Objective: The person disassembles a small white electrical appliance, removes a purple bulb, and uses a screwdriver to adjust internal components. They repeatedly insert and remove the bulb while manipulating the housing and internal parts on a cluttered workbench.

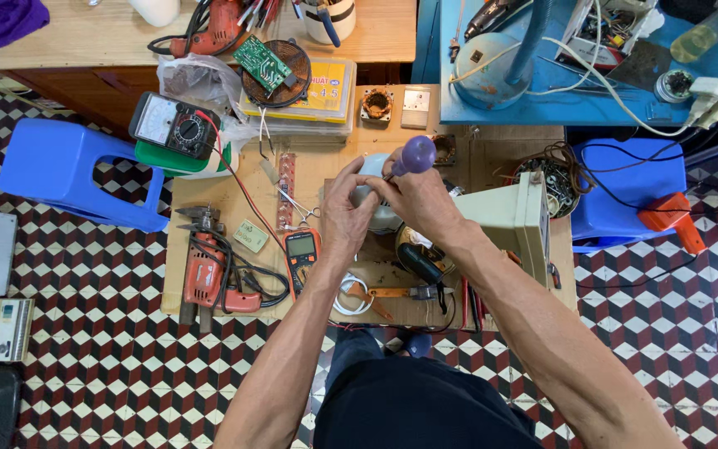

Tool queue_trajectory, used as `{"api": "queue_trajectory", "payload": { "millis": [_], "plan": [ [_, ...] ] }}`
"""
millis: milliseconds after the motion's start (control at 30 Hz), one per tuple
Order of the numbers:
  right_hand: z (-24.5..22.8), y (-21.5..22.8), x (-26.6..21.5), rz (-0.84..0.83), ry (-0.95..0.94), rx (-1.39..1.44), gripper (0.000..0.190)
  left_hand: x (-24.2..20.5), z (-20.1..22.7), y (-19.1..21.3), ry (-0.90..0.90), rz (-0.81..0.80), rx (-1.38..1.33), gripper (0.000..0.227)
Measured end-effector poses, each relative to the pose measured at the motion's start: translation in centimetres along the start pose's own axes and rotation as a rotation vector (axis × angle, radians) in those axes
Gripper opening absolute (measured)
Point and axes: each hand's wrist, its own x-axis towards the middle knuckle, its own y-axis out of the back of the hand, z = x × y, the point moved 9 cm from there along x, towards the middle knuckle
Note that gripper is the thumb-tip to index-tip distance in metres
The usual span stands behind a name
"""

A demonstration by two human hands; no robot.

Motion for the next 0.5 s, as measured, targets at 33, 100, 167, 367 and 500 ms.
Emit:
{"api": "queue_trajectory", "payload": {
  "millis": [33, 100, 167, 367, 500],
  "plan": [
    [-0.6, 0.1, -0.2, 0.06, 0.05, 0.019, 0.031, -0.1, -0.2, 0.1, -0.008, -0.001, -0.052, 0.023],
    [0.0, -1.0, 0.2, -0.029, -0.014, -0.039, 0.033, -0.1, -0.7, 0.2, 0.011, 0.009, -0.068, 0.021],
    [0.3, -1.3, 0.5, -0.147, -0.135, -0.088, 0.034, -0.1, -0.5, 0.1, 0.008, -0.001, -0.087, 0.019],
    [-7.1, 6.4, 1.9, -0.017, -0.12, 0.034, 0.071, -0.1, -0.4, 0.5, 0.061, -0.025, -0.042, 0.021],
    [-9.5, 9.6, 2.0, -0.25, -0.268, -0.107, 0.067, 0.0, -0.5, 0.5, 0.059, 0.002, -0.012, 0.022]
  ]
}}
